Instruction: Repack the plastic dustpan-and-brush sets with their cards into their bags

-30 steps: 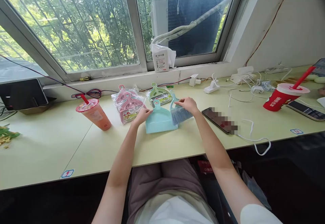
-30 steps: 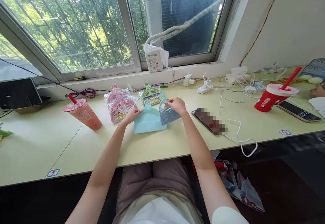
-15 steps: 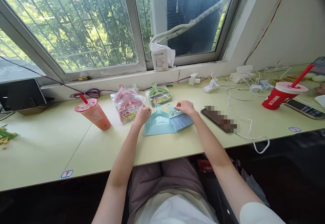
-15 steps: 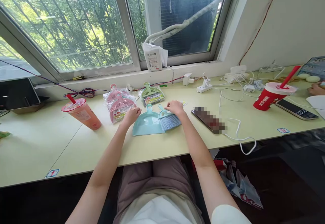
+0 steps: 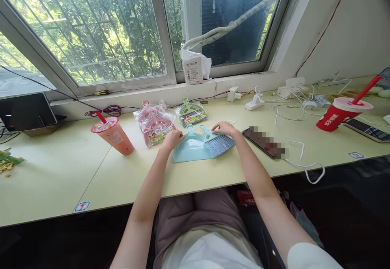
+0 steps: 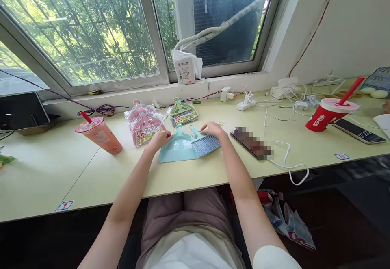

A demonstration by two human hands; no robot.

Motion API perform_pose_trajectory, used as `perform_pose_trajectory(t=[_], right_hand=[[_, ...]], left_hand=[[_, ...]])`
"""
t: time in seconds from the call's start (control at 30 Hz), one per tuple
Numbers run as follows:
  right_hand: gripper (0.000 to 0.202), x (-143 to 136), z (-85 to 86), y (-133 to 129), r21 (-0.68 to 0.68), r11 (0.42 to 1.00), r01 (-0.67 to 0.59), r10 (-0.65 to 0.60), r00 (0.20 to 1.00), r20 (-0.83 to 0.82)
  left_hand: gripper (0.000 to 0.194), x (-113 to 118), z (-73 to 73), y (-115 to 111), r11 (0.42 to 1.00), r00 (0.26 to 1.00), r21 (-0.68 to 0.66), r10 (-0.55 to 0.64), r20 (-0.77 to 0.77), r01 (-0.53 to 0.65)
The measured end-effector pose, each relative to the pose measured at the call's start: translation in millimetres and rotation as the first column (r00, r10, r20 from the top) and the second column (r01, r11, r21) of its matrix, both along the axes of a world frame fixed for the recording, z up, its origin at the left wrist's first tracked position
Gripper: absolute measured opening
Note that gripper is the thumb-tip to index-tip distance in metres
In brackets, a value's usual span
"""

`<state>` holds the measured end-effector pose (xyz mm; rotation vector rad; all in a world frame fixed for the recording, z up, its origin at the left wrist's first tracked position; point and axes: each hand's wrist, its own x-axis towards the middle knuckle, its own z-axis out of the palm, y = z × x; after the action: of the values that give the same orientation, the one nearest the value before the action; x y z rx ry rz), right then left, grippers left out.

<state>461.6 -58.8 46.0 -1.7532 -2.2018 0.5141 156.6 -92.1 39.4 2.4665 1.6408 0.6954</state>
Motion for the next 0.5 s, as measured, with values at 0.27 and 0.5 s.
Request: perform_pose_trajectory(t=[0.27,0.5], right_hand=[[0.033,-3.7,15.3,-10.3,0.004,0.991,-0.132,0.117,0.864,-0.489],[0.038,-50.2,15.3,-22.0,0.204,0.978,0.046,0.107,0.728,-0.677]], left_hand=[[0.026,-1.4,9.7,1.2,1.0,0.965,-0.009,-0.011,0.26,0.014],[0.037,5.1,17.2,-1.7,0.996,0.837,-0.068,-0.006,0.548,0.051]])
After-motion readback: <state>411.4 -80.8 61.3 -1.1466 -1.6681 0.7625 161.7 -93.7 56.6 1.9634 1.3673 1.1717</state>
